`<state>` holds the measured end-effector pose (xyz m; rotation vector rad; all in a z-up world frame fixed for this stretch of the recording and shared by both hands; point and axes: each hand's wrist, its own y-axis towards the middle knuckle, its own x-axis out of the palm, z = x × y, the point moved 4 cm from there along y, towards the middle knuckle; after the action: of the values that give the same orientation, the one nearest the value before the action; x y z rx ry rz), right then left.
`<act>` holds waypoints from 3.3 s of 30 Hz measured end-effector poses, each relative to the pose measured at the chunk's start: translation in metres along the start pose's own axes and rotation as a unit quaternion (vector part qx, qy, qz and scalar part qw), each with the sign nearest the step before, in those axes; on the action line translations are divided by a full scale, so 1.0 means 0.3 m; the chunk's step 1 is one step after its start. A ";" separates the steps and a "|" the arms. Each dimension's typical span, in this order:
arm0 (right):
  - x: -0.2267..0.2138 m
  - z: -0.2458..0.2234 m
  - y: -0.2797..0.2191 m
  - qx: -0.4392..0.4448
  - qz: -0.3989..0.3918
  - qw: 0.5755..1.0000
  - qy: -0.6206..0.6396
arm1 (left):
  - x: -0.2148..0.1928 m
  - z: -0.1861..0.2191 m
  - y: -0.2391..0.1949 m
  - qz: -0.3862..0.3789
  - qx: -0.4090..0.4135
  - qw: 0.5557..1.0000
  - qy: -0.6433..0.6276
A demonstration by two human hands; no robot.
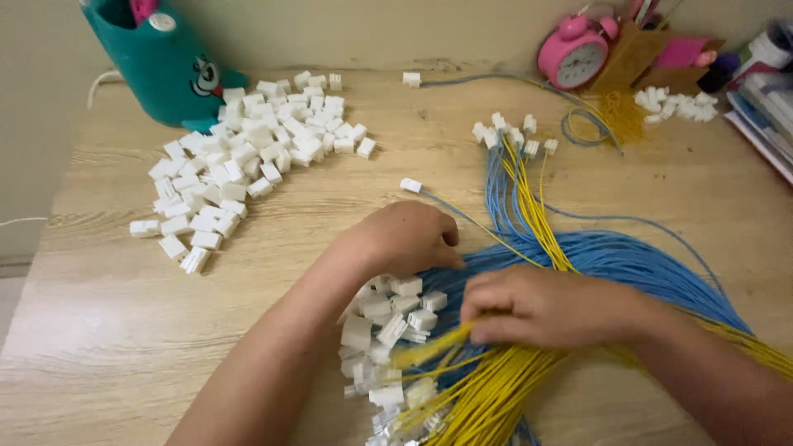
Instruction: The person assembles electrical cables by inserting the ends of blue and yellow wires into white plastic connectors. They handle the wires and connectors by hand, repeatedly picking up a connector and a wire, inserting the wire, and placing the finished assembly on the table.
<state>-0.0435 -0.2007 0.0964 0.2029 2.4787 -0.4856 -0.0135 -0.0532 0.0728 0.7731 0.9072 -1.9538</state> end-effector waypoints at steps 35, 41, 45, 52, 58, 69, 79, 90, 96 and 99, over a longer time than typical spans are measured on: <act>-0.282 0.104 0.214 0.035 0.411 0.894 0.173 | -0.060 -0.358 0.129 0.258 0.036 0.749 -0.609; -0.313 0.172 0.207 0.107 0.427 0.891 0.111 | -0.046 -0.309 0.128 0.262 0.029 0.799 -0.540; -0.322 0.155 0.205 0.129 0.408 0.896 0.120 | -0.070 -0.323 0.103 0.286 0.033 0.825 -0.486; -0.207 0.256 0.291 0.104 0.296 0.883 0.350 | -0.104 -0.352 0.035 0.242 -0.022 0.878 -0.413; -0.204 0.239 0.313 0.211 0.222 0.942 0.139 | -0.149 -0.270 -0.017 0.133 -0.113 0.949 -0.263; -0.317 0.513 0.235 0.304 0.364 0.880 0.004 | -0.144 -0.162 -0.047 -0.032 -0.220 0.973 -0.063; -0.269 0.399 0.254 0.052 0.332 0.858 0.389 | -0.161 -0.122 -0.060 -0.022 -0.149 0.985 -0.080; -0.256 0.280 0.245 0.047 0.324 0.848 0.416 | -0.143 -0.240 -0.067 -0.029 -0.128 0.979 -0.158; -0.243 0.351 0.273 0.046 0.310 0.853 0.418 | -0.179 -0.232 -0.062 0.023 -0.119 0.978 -0.167; -0.250 0.285 0.249 0.027 0.358 0.846 0.394 | -0.170 -0.277 -0.015 0.096 -0.062 0.958 -0.263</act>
<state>0.0815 -0.1676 0.0538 1.5552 2.8426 -0.1395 0.0216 0.0379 0.0681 0.2328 0.5962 -1.7802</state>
